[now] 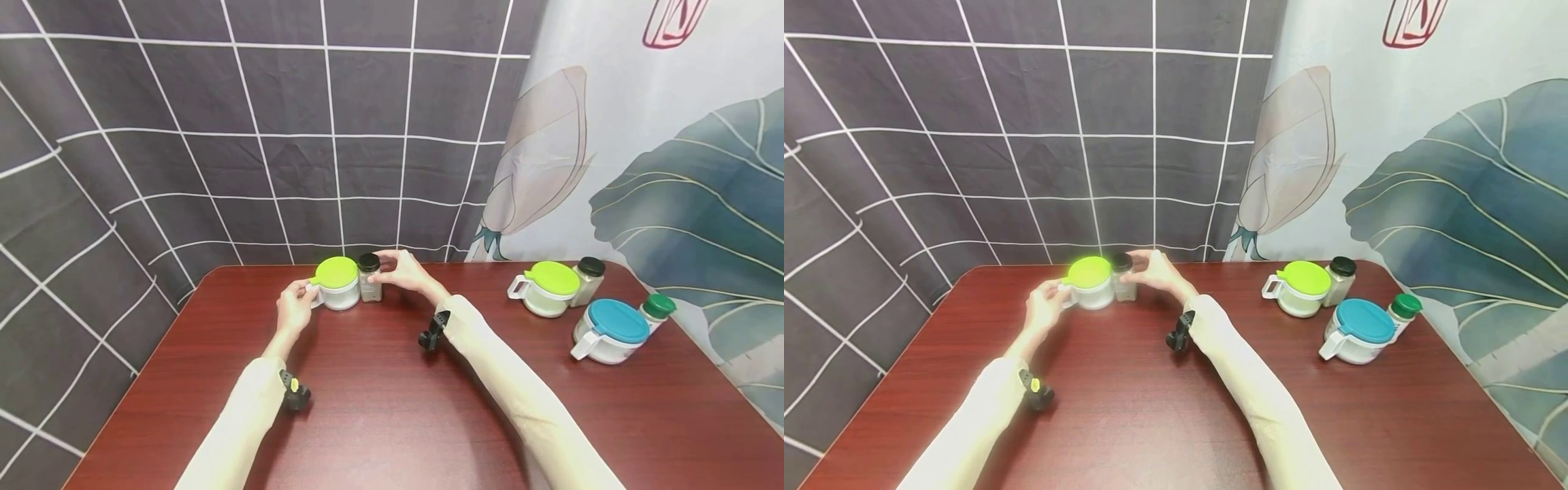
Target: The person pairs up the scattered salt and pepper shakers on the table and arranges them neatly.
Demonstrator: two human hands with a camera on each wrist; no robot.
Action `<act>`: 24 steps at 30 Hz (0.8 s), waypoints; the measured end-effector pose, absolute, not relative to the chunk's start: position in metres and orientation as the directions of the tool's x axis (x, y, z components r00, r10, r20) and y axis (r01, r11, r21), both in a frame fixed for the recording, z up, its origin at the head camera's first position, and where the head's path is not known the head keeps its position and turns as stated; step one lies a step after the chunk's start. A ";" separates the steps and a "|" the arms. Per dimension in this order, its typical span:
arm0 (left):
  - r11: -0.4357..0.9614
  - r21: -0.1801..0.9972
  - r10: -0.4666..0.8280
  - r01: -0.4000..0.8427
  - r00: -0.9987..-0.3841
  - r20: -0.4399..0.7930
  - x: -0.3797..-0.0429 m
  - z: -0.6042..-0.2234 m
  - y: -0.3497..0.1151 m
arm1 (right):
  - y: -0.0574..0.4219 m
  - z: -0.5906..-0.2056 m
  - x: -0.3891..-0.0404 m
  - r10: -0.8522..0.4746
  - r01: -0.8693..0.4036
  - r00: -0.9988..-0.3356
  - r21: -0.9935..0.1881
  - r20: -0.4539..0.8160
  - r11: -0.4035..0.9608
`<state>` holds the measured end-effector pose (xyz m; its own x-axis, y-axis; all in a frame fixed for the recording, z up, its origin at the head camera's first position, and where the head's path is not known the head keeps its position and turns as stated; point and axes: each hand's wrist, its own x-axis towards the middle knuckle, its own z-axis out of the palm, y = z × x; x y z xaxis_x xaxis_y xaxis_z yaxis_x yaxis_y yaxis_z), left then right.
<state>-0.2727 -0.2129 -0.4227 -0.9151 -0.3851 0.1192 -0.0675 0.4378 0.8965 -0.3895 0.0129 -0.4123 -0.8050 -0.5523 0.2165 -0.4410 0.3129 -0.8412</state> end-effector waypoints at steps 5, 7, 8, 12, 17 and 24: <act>0.421 0.904 -0.394 -0.074 -0.913 0.109 -0.273 -0.422 -0.214 | 0.012 -0.411 -0.388 -0.550 -0.433 -0.808 -0.845 0.210 0.313; 0.418 0.905 -0.399 -0.075 -0.910 0.109 -0.273 -0.422 -0.214 | 0.011 -0.410 -0.387 -0.554 -0.433 -0.806 -0.844 0.207 0.316; 0.420 0.905 -0.400 -0.074 -0.910 0.111 -0.273 -0.422 -0.214 | 0.011 -0.409 -0.387 -0.556 -0.436 -0.805 -0.843 0.208 0.316; 0.432 0.899 -0.397 -0.074 -0.910 0.116 -0.273 -0.422 -0.213 | 0.011 -0.408 -0.385 -0.554 -0.428 -0.807 -0.849 0.205 0.310; 0.422 0.902 -0.389 -0.091 -0.917 0.090 -0.274 -0.421 -0.214 | 0.010 -0.409 -0.383 -0.547 -0.411 -0.815 -0.856 0.191 0.314; 0.440 0.892 -0.388 -0.104 -0.918 0.084 -0.272 -0.421 -0.213 | 0.011 -0.410 -0.383 -0.558 -0.425 -0.807 -0.846 0.194 0.321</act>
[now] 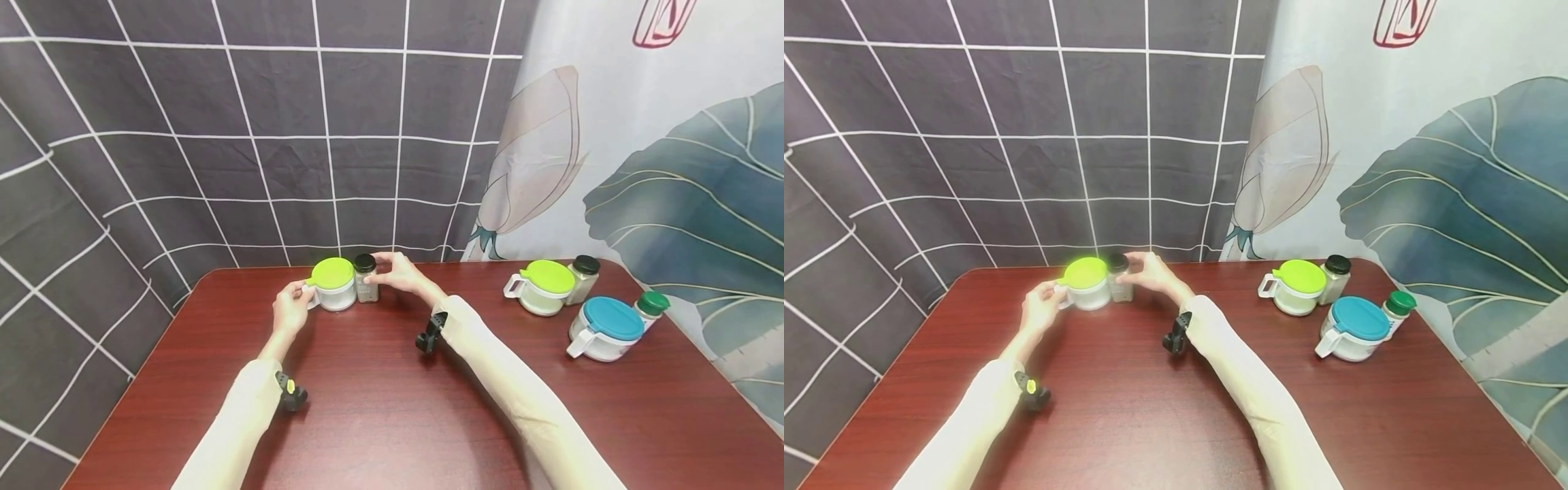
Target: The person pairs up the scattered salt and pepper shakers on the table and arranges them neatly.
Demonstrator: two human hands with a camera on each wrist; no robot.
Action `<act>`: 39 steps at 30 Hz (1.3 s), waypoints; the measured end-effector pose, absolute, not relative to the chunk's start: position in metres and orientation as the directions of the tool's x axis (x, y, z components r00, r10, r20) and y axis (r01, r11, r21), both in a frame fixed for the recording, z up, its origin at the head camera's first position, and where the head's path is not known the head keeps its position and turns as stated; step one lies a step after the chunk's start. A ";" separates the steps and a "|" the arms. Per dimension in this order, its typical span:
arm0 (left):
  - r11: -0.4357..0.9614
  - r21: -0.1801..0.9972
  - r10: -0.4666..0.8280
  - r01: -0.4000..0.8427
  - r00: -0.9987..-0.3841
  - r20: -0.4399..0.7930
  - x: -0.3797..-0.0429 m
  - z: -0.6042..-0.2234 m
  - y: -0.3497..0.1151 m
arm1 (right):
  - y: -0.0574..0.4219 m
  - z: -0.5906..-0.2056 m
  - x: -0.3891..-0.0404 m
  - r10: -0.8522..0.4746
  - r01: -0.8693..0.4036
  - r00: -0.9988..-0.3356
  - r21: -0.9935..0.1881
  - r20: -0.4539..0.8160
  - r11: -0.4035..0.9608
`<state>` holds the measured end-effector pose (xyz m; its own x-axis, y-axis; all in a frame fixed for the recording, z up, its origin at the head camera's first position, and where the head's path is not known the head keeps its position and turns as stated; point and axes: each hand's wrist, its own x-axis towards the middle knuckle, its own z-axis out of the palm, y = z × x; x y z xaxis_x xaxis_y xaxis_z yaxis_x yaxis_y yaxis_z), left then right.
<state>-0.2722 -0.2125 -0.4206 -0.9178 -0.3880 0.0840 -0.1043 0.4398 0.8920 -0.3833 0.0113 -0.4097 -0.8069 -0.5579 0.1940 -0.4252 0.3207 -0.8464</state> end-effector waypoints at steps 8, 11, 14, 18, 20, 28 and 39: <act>0.453 0.887 -0.431 -0.089 -0.893 0.131 -0.267 -0.420 -0.205 | 0.014 -0.409 -0.383 -0.582 -0.536 -0.774 -0.748 0.251 0.391; 0.457 0.886 -0.447 -0.073 -0.881 0.158 -0.266 -0.419 -0.202 | 0.014 -0.408 -0.383 -0.588 -0.566 -0.764 -0.716 0.267 0.409; 0.449 0.891 -0.463 -0.064 -0.870 0.171 -0.265 -0.420 -0.200 | 0.013 -0.408 -0.383 -0.594 -0.582 -0.755 -0.700 0.276 0.414; 0.434 0.899 -0.473 -0.061 -0.865 0.169 -0.263 -0.420 -0.197 | 0.014 -0.408 -0.383 -0.600 -0.583 -0.748 -0.713 0.284 0.390; 0.428 0.902 -0.477 -0.065 -0.863 0.164 -0.262 -0.420 -0.197 | 0.015 -0.408 -0.382 -0.598 -0.583 -0.747 -0.719 0.291 0.378; 0.424 0.904 -0.490 -0.051 -0.853 0.182 -0.258 -0.420 -0.195 | 0.020 -0.404 -0.376 -0.591 -0.568 -0.751 -0.745 0.295 0.349; 0.375 0.926 -0.492 -0.031 -0.854 0.171 -0.250 -0.422 -0.195 | 0.032 -0.404 -0.372 -0.583 -0.524 -0.764 -0.792 0.275 0.313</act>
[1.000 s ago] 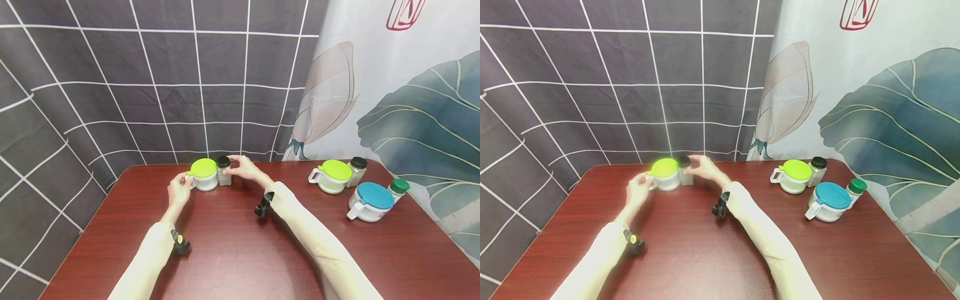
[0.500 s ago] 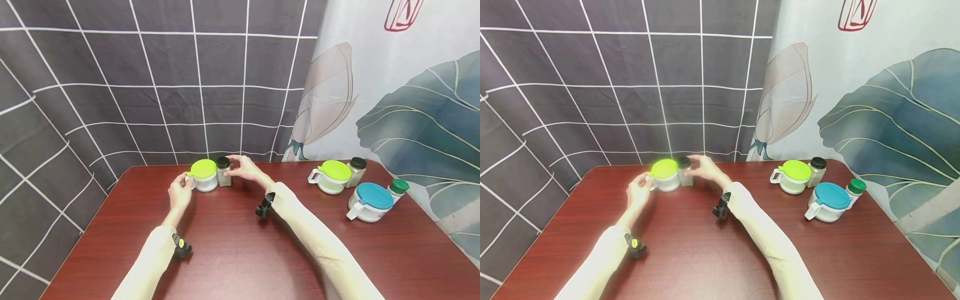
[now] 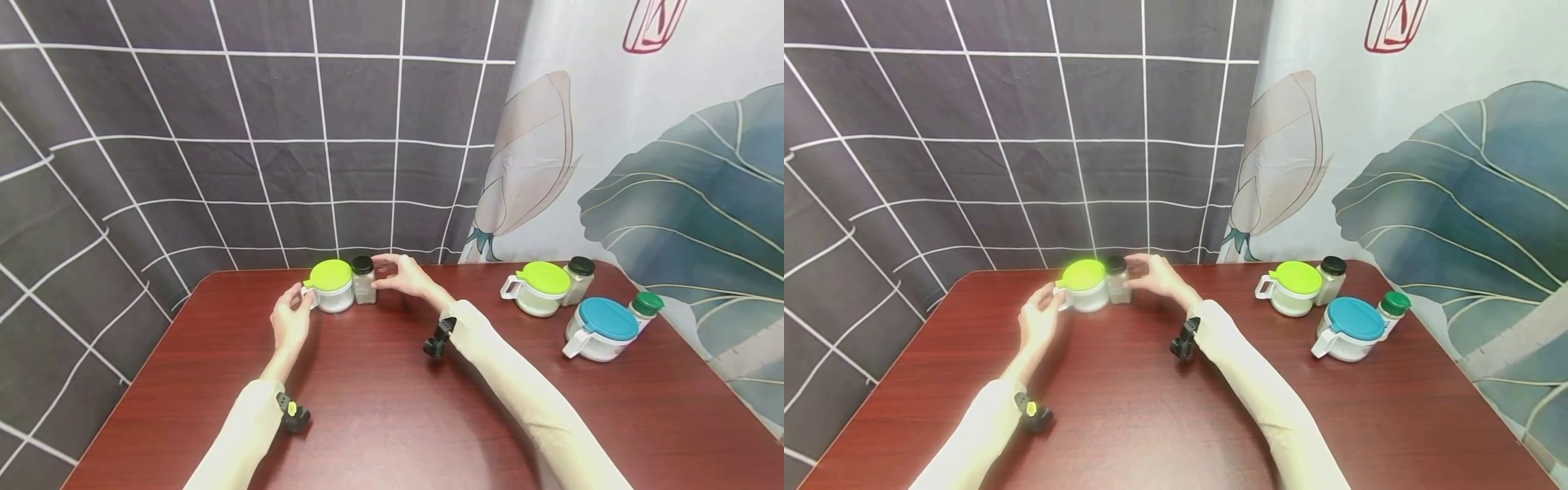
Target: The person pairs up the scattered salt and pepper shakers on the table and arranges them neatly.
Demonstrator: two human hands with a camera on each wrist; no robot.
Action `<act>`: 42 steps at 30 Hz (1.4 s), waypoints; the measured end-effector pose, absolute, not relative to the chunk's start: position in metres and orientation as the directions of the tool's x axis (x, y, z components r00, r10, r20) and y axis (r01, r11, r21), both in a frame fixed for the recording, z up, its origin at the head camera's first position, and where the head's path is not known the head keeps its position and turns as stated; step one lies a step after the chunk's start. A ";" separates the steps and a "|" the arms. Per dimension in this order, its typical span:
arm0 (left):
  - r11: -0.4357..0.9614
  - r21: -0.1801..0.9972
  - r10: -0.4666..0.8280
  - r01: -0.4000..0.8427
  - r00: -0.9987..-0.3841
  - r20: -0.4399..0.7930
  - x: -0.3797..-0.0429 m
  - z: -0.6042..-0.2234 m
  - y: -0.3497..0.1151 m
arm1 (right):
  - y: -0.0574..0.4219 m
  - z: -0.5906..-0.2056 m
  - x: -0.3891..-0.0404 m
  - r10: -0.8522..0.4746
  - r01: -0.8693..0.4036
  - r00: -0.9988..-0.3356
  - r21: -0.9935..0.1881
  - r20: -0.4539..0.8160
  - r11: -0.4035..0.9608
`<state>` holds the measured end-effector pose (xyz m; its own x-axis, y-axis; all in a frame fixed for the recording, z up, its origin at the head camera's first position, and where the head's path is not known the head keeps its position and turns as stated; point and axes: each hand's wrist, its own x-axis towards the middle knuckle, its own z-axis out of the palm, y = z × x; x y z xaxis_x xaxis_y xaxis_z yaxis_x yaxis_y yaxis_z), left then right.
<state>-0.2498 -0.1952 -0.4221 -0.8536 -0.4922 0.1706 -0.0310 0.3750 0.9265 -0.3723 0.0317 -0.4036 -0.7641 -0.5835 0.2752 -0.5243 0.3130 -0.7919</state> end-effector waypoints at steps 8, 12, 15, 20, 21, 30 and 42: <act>0.359 0.933 -0.474 -0.023 -0.865 0.161 -0.242 -0.414 -0.188 | 0.041 -0.403 -0.370 -0.574 -0.511 -0.772 -0.805 0.275 0.302; 0.356 0.934 -0.470 -0.019 -0.867 0.162 -0.238 -0.413 -0.184 | 0.045 -0.403 -0.368 -0.575 -0.519 -0.767 -0.801 0.283 0.298; 0.354 0.935 -0.469 -0.007 -0.867 0.170 -0.237 -0.413 -0.181 | 0.048 -0.404 -0.367 -0.579 -0.531 -0.762 -0.790 0.289 0.305; 0.357 0.934 -0.462 0.028 -0.864 0.202 -0.235 -0.412 -0.176 | 0.053 -0.402 -0.364 -0.578 -0.535 -0.761 -0.789 0.295 0.301; 0.362 0.932 -0.460 0.034 -0.863 0.210 -0.235 -0.412 -0.175 | 0.053 -0.402 -0.364 -0.578 -0.535 -0.761 -0.789 0.295 0.301; 0.394 0.918 -0.455 0.046 -0.858 0.238 -0.234 -0.414 -0.162 | 0.060 -0.403 -0.360 -0.579 -0.528 -0.765 -0.790 0.282 0.313; 0.370 0.926 -0.466 0.071 -0.849 0.251 -0.233 -0.417 -0.150 | 0.071 -0.403 -0.355 -0.563 -0.539 -0.772 -0.774 0.295 0.332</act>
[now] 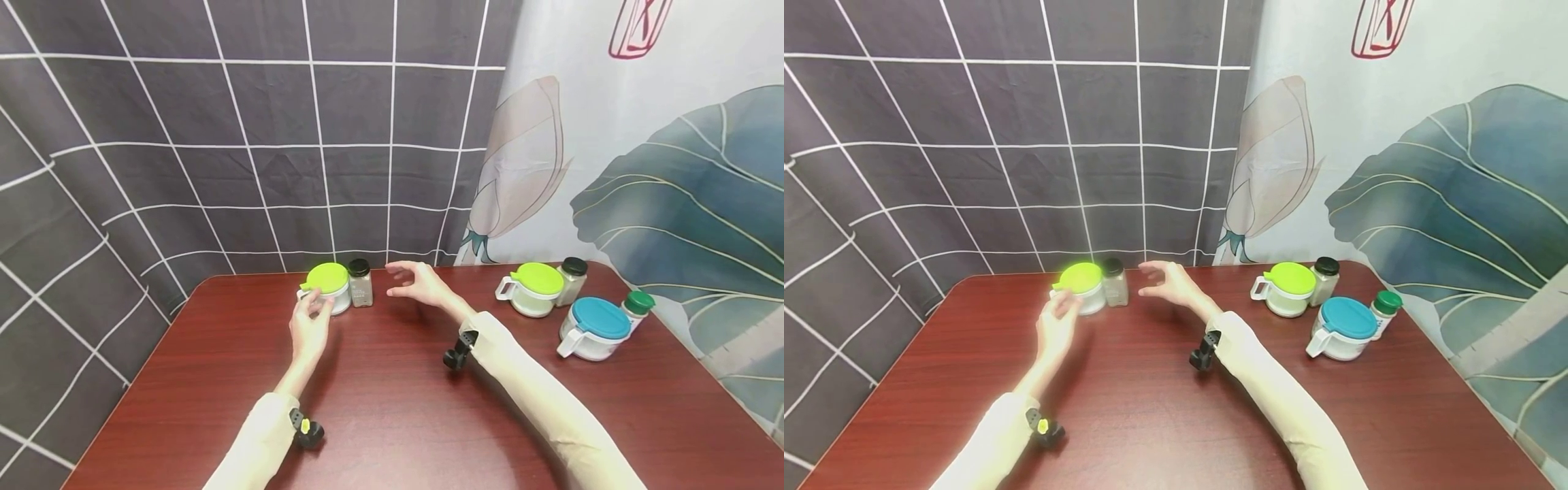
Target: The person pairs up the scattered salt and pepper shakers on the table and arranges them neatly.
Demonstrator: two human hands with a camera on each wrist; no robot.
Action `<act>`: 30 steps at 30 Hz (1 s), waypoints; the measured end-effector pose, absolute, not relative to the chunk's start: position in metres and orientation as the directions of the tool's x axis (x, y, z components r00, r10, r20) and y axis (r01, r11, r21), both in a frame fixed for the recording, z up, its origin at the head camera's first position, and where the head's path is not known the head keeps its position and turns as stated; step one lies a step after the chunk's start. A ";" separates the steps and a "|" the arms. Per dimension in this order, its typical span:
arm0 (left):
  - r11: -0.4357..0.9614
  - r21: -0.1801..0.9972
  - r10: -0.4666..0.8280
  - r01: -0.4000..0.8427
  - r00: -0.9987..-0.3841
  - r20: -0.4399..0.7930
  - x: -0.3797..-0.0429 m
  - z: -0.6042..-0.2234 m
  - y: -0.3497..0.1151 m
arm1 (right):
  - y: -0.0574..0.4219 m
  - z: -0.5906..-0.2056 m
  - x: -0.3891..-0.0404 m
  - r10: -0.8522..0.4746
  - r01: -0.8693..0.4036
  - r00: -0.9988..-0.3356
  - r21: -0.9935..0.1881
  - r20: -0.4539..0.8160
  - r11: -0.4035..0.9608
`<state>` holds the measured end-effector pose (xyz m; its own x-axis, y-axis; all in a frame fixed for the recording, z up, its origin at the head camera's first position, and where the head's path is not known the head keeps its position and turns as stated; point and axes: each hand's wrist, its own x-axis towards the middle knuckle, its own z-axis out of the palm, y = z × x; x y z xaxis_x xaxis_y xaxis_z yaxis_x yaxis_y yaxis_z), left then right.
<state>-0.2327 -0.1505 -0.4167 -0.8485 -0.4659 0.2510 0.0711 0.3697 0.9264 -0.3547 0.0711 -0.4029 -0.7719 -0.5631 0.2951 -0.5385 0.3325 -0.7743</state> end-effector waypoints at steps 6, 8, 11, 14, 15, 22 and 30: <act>0.350 0.934 -0.448 0.075 -0.862 0.237 -0.232 -0.418 -0.142 | 0.077 -0.403 -0.353 -0.550 -0.538 -0.778 -0.773 0.303 0.336; 0.349 0.934 -0.442 0.077 -0.865 0.236 -0.232 -0.418 -0.139 | 0.079 -0.402 -0.351 -0.548 -0.540 -0.779 -0.771 0.306 0.338; 0.346 0.935 -0.437 0.082 -0.868 0.237 -0.232 -0.418 -0.134 | 0.081 -0.399 -0.349 -0.548 -0.548 -0.776 -0.763 0.311 0.344; 0.341 0.935 -0.428 0.093 -0.871 0.242 -0.231 -0.419 -0.130 | 0.083 -0.396 -0.346 -0.551 -0.552 -0.774 -0.759 0.312 0.345; 0.339 0.936 -0.426 0.094 -0.872 0.242 -0.231 -0.419 -0.129 | 0.083 -0.395 -0.345 -0.552 -0.554 -0.772 -0.758 0.314 0.345; 0.321 0.940 -0.411 0.114 -0.878 0.247 -0.232 -0.421 -0.119 | 0.087 -0.388 -0.335 -0.546 -0.574 -0.769 -0.737 0.334 0.357; 0.297 0.947 -0.392 0.120 -0.889 0.236 -0.231 -0.421 -0.107 | 0.094 -0.393 -0.337 -0.527 -0.575 -0.780 -0.719 0.338 0.390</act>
